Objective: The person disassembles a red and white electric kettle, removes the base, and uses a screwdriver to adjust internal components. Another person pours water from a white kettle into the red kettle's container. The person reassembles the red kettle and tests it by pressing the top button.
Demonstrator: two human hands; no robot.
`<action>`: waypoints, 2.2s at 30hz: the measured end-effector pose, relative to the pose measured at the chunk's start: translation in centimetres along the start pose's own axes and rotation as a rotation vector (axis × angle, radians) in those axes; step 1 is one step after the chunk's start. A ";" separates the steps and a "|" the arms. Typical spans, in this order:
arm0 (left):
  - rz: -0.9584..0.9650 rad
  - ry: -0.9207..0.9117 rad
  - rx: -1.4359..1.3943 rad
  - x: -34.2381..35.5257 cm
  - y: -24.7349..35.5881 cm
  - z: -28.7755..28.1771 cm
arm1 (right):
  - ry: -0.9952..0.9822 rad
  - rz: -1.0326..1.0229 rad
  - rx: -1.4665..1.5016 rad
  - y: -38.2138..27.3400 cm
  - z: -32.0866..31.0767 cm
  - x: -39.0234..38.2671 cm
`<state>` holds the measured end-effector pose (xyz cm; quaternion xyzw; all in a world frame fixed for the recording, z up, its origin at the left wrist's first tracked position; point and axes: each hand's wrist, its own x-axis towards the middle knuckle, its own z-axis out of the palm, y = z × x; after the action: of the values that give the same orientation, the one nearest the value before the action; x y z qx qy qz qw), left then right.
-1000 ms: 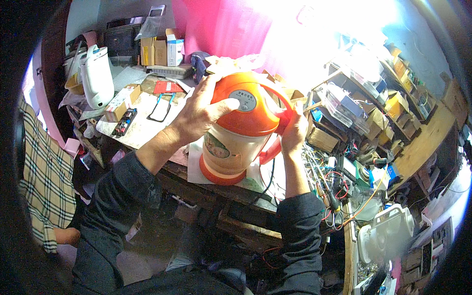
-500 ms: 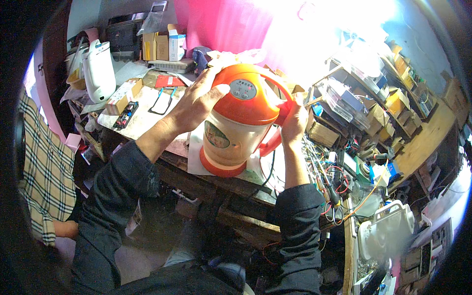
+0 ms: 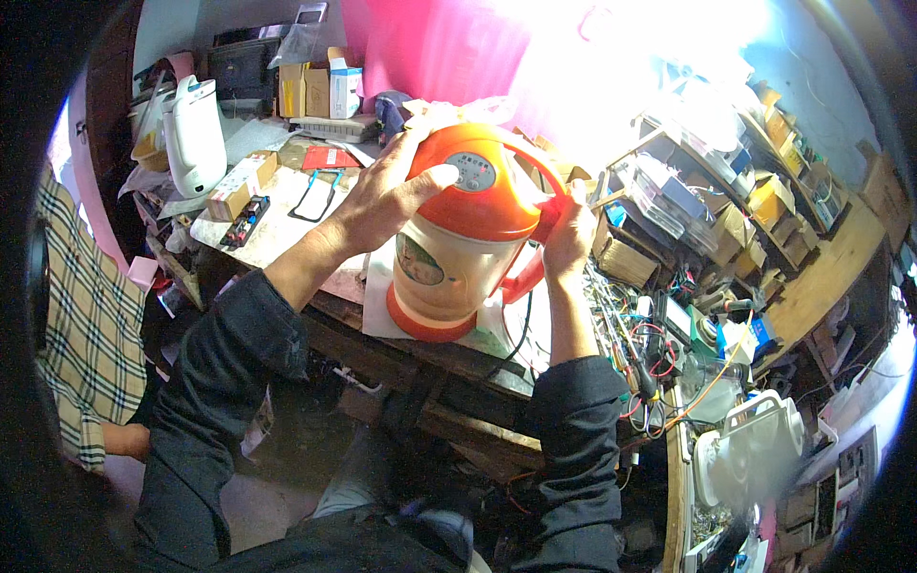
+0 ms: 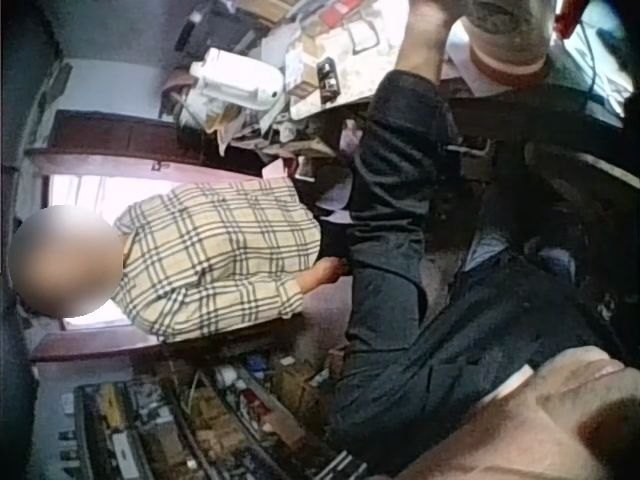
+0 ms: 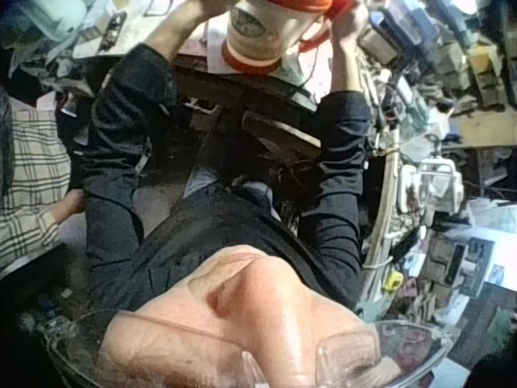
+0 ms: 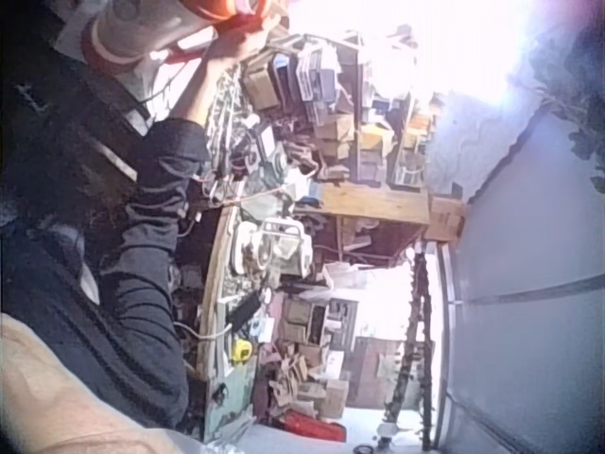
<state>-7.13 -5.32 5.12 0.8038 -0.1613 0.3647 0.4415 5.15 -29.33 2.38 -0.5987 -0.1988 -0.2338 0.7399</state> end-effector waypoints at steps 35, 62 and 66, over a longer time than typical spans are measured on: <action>0.053 -0.052 -0.011 0.3 -1.7 -0.1 | -0.062 0.013 -0.023 0.7 -0.7 0.3; 0.048 -0.075 -0.054 0.2 -0.7 -0.5 | -0.040 -0.048 -0.050 1.4 -1.1 0.9; -0.048 -0.090 -0.040 0.3 -0.1 -0.7 | -0.074 0.007 0.020 1.3 -1.0 0.7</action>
<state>-7.18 -4.67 5.45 0.8140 -0.1690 0.3139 0.4585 6.47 -30.14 1.59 -0.6002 -0.2263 -0.2069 0.7387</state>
